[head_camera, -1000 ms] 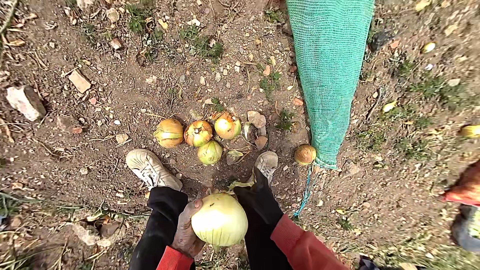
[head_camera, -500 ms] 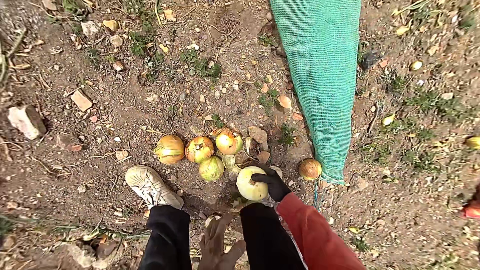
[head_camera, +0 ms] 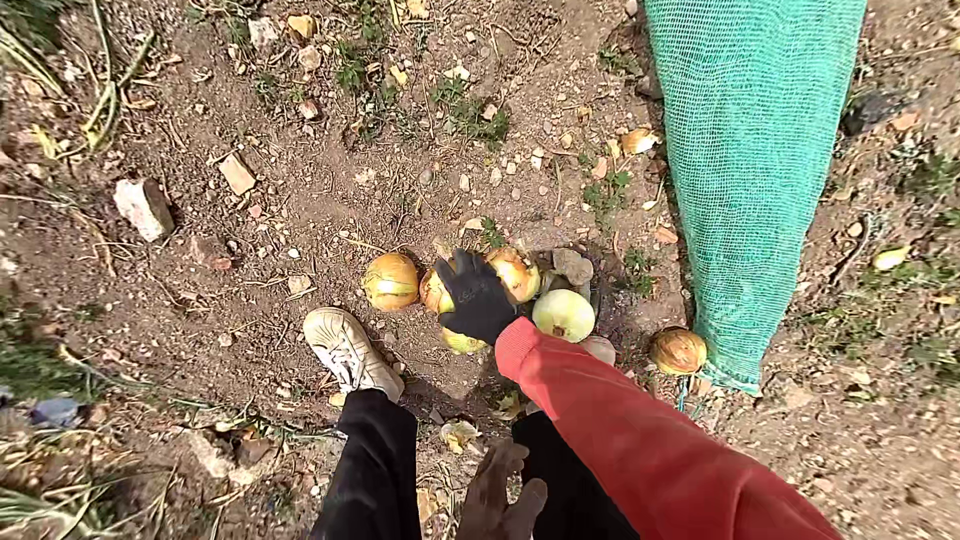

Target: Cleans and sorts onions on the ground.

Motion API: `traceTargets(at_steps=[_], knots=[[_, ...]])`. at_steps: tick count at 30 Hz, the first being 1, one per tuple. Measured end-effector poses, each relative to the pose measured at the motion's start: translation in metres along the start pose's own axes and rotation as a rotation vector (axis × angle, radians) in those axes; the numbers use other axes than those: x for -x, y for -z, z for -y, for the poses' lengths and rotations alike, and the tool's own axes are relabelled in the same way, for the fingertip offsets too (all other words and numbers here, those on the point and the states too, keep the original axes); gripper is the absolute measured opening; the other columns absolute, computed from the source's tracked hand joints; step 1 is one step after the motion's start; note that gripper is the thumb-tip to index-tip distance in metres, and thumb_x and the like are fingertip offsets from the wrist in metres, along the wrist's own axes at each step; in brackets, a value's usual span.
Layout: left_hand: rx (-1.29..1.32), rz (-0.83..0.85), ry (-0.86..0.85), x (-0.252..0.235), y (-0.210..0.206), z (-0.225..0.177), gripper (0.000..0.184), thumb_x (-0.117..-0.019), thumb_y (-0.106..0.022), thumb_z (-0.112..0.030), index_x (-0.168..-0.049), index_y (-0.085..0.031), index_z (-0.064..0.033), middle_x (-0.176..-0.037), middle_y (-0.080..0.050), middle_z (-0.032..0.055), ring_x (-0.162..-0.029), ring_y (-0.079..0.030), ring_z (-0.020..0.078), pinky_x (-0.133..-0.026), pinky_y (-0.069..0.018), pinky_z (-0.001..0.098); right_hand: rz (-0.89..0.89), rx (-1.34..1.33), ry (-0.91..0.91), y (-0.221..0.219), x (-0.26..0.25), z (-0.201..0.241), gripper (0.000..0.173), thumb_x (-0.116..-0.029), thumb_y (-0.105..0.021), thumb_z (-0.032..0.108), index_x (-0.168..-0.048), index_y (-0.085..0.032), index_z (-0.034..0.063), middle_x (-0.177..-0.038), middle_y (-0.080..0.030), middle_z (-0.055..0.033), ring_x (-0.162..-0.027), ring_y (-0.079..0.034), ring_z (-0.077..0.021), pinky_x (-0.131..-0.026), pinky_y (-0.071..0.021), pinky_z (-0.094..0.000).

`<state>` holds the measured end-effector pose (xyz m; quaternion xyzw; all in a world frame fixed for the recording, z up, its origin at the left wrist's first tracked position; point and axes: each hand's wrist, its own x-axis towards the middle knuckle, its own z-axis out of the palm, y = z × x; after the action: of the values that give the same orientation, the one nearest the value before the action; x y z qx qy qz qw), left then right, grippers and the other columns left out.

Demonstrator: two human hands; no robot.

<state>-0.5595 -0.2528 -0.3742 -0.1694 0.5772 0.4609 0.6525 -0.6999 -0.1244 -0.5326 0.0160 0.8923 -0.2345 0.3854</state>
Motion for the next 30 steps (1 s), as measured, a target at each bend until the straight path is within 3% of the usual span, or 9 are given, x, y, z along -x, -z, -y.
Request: traceTargets(at_steps=[6, 9, 11, 14, 16, 18, 21, 24, 30], knots=[[0.035, -0.02, -0.085, 0.004, -0.001, -0.004, 0.052, -0.0981, -0.059, -0.027, -0.134, -0.056, 0.0095, -0.124, -0.064, 0.0254, -0.113, -0.064, 0.0282, -0.099, -0.0521, 0.0411, -0.056, 0.101, -0.001, -0.027, -0.039, 0.053, 0.116, -0.0647, -0.086, 0.058, -0.159, -0.035, 0.013, -0.155, -0.039, -0.0295, -0.146, -0.031, -0.0507, -0.118, -0.0232, -0.0664], [0.047, -0.048, -0.125, 0.01, 0.001, -0.011, 0.049, -0.0996, -0.055, -0.024, -0.132, -0.057, 0.0128, -0.125, -0.064, 0.0281, -0.116, -0.063, 0.0311, -0.103, -0.0488, 0.0413, 0.053, 0.102, 0.105, -0.027, -0.061, 0.076, 0.111, -0.0658, -0.092, 0.04, -0.16, -0.034, 0.0253, -0.159, -0.029, -0.0332, -0.139, -0.036, -0.0588, -0.105, -0.0389, -0.0707], [0.129, -0.054, -0.117, 0.019, 0.008, -0.022, 0.042, -0.1005, -0.053, -0.016, -0.13, -0.056, 0.0135, -0.124, -0.063, 0.0277, -0.113, -0.06, 0.0281, -0.102, -0.0464, 0.0393, 0.159, 0.03, 0.093, -0.022, -0.081, 0.079, 0.106, -0.0623, -0.092, 0.041, -0.155, -0.042, 0.0293, -0.153, -0.036, -0.0322, -0.126, -0.048, -0.0574, -0.088, -0.0498, -0.0703], [0.265, -0.197, -0.08, 0.009, 0.016, -0.024, 0.041, -0.0991, -0.055, -0.015, -0.13, -0.058, 0.0121, -0.12, -0.068, 0.0217, -0.111, -0.065, 0.0202, -0.101, -0.0507, 0.0365, 0.246, -0.502, -0.083, 0.001, -0.092, 0.07, 0.088, -0.0697, -0.091, 0.037, -0.148, -0.054, 0.0198, -0.138, -0.06, -0.0202, -0.12, -0.061, -0.0391, -0.092, -0.0528, -0.0617], [0.338, -0.238, -0.062, 0.001, 0.019, -0.026, 0.04, -0.097, -0.056, -0.015, -0.128, -0.058, 0.011, -0.11, -0.069, 0.0165, -0.098, -0.067, 0.0149, -0.091, -0.0552, 0.0325, 0.315, -1.058, -0.267, 0.014, -0.083, 0.055, 0.066, -0.087, -0.077, 0.029, -0.147, -0.053, 0.0168, -0.12, -0.067, -0.0183, -0.095, -0.068, -0.0304, -0.073, -0.0584, -0.048], [0.361, -0.192, -0.019, 0.001, 0.023, -0.032, 0.039, -0.0984, -0.056, -0.016, -0.128, -0.058, 0.0094, -0.107, -0.068, 0.0156, -0.091, -0.067, 0.0167, -0.086, -0.0559, 0.0353, 0.321, -1.466, -0.411, 0.028, -0.065, 0.055, 0.037, -0.0964, -0.059, 0.037, -0.125, -0.061, 0.0137, -0.094, -0.069, -0.0138, -0.07, -0.068, -0.024, -0.052, -0.0566, -0.0383], [0.339, -0.136, -0.005, 0.006, 0.026, -0.037, 0.041, -0.0995, -0.055, -0.017, -0.131, -0.057, 0.0091, -0.111, -0.067, 0.0196, -0.094, -0.067, 0.0223, -0.087, -0.0553, 0.041, 0.267, -1.792, -0.437, 0.041, -0.046, 0.055, 0.033, -0.1023, -0.044, 0.039, -0.109, -0.062, 0.0122, -0.092, -0.069, -0.0085, -0.081, -0.069, -0.0212, -0.069, -0.0592, -0.0418], [0.32, -0.162, -0.041, 0.006, 0.034, -0.039, 0.041, -0.0984, -0.055, -0.018, -0.128, -0.058, 0.0103, -0.112, -0.068, 0.0181, -0.096, -0.066, 0.0188, -0.089, -0.0549, 0.0365, 0.158, -1.924, -0.394, 0.042, -0.034, 0.054, 0.027, -0.1014, -0.042, 0.032, -0.098, -0.063, 0.0155, -0.086, -0.07, -0.0039, -0.079, -0.07, -0.0161, -0.07, -0.0604, -0.038], [0.295, -0.189, -0.032, 0.008, 0.039, -0.035, 0.036, -0.1002, -0.054, -0.016, -0.129, -0.06, 0.0049, -0.109, -0.069, 0.0143, -0.094, -0.068, 0.0172, -0.086, -0.0559, 0.036, 0.2, -2.022, -0.407, 0.027, -0.016, 0.047, 0.035, -0.1013, -0.042, 0.044, -0.109, -0.062, 0.0155, -0.098, -0.07, -0.0077, -0.09, -0.069, -0.0211, -0.077, -0.0593, -0.044]])
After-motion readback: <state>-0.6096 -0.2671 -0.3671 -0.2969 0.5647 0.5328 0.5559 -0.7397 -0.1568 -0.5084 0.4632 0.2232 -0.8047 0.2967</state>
